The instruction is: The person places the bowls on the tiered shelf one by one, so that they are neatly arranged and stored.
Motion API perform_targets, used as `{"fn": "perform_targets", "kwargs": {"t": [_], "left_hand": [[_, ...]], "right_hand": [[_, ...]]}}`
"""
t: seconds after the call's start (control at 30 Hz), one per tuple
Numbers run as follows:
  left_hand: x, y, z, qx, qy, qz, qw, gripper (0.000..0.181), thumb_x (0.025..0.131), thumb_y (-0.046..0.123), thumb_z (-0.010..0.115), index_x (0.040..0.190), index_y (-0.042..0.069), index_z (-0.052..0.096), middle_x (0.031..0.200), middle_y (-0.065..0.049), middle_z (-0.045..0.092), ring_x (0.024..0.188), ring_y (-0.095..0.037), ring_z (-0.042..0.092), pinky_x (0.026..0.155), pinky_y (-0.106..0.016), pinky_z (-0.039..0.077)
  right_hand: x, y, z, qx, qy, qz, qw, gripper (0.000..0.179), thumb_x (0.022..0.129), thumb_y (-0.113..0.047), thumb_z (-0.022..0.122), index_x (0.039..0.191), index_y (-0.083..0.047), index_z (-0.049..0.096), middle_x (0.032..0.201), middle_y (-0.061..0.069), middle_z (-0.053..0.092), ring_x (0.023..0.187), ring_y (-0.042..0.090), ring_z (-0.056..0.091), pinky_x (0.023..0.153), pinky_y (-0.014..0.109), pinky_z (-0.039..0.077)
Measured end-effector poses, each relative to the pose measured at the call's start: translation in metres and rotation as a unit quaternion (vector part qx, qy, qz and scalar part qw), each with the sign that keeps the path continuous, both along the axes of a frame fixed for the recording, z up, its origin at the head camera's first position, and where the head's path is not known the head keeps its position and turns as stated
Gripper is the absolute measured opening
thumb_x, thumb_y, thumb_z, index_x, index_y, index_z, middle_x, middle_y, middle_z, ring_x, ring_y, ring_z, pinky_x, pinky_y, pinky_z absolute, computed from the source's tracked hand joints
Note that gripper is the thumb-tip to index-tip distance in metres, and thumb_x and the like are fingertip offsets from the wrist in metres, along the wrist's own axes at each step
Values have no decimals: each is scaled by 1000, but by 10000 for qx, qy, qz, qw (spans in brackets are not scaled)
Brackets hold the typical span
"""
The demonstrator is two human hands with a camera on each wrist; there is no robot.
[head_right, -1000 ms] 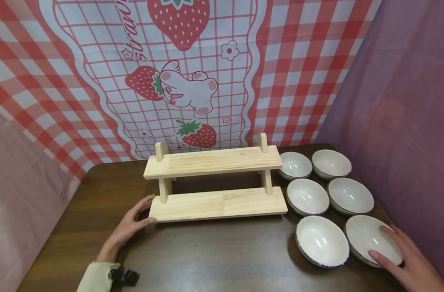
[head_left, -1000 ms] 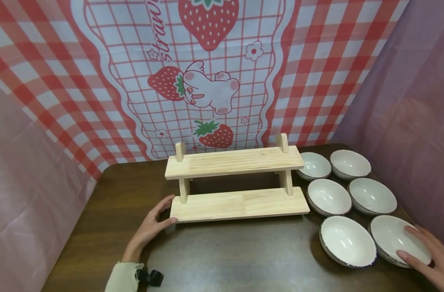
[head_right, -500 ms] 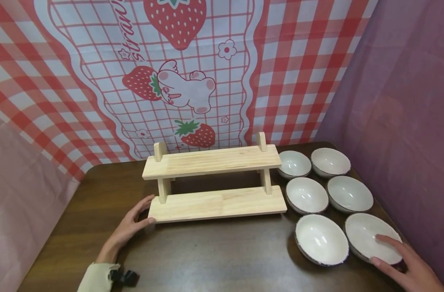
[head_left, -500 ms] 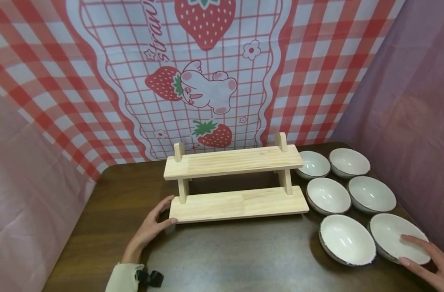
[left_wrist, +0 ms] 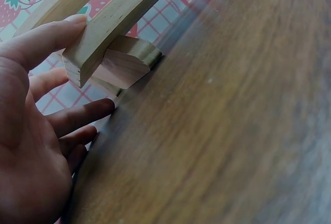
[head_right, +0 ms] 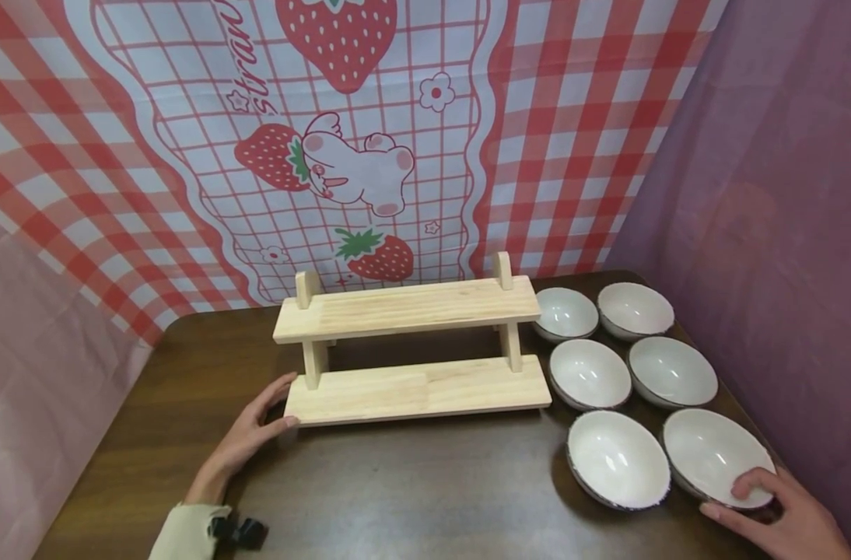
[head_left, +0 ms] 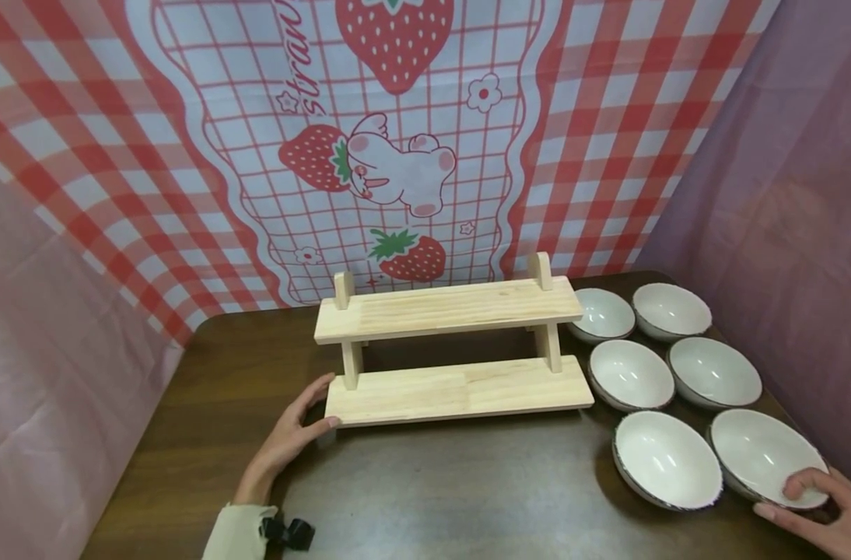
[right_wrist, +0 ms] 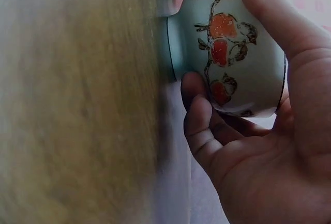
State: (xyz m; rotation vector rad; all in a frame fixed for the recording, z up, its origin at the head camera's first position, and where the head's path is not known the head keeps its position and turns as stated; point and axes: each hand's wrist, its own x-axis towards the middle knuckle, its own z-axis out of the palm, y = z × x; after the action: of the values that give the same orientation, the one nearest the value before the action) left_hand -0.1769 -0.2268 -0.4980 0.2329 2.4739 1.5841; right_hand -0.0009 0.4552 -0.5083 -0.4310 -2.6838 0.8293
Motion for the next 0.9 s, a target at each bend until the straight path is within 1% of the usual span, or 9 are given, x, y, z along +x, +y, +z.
{"fn": "perform_targets", "kwargs": {"t": [0.07,0.13,0.2,0.33,0.47,0.6,0.73,0.83,0.9], "left_hand": [[0,0,0,37,21,-4,10000,72,92,21,72,155,16,37,154,-20,45,145,-36,36,116,-65,21],[1,0,1,67,8,15,10000,72,92,21,72,154,17,38,155,-18,44,145,-36,36,116,-66,19],[1,0,1,43,2,32,10000,71,92,22,72,154,17,39,155,-18,44,145,-36,35,117,-66,18],[1,0,2,-24,-7,42,10000,70,92,24,72,154,18,39,156,-17,43,146,-36,35,118,-66,16],[1,1,3,-62,82,-12,9999,71,92,24,71,154,15,39,156,-18,43,145,-38,36,117,-66,19],[1,1,3,-50,1,-1,10000,71,92,25,71,154,16,39,156,-17,42,145,-38,36,118,-66,18],[0,1,3,-57,-160,31,9999,70,92,26,71,154,19,39,157,-16,42,147,-36,35,119,-66,16],[1,1,4,-83,-208,36,9997,69,94,27,70,154,20,39,158,-16,41,147,-36,35,119,-65,18],[1,1,5,-70,-171,29,9998,68,94,27,69,154,19,39,157,-16,42,146,-37,36,119,-64,19]], "right_hand": [[0,-1,0,-205,188,-38,9996,41,60,-8,95,73,-10,56,84,-15,47,79,-18,28,65,4,26],[-1,-1,0,-375,327,-59,9987,41,58,-4,95,70,-9,56,81,-26,39,80,-18,30,65,3,27],[-1,-1,1,-374,346,-114,9986,41,56,-3,95,69,-8,56,80,-31,37,79,-19,31,65,3,27],[-2,-3,0,-576,400,-108,9975,41,56,1,94,67,-4,54,80,-33,39,79,-21,31,65,1,28],[-1,-4,-1,-923,733,48,9930,43,52,12,91,63,-3,52,81,-34,43,77,-22,33,64,1,30],[-1,-6,-1,-1097,999,97,9889,45,46,19,88,61,-3,52,79,-33,46,75,-19,36,62,2,31],[-2,-9,-1,-1100,1377,182,9842,49,38,22,86,59,-6,52,74,-30,49,72,-16,39,60,3,32],[-1,-9,1,-883,1657,237,9819,54,31,22,87,57,-10,52,69,-27,49,69,-15,40,59,3,32],[-1,-9,3,-692,1703,172,9828,56,28,19,89,56,-12,52,67,-27,47,68,-17,39,57,3,31]]}}
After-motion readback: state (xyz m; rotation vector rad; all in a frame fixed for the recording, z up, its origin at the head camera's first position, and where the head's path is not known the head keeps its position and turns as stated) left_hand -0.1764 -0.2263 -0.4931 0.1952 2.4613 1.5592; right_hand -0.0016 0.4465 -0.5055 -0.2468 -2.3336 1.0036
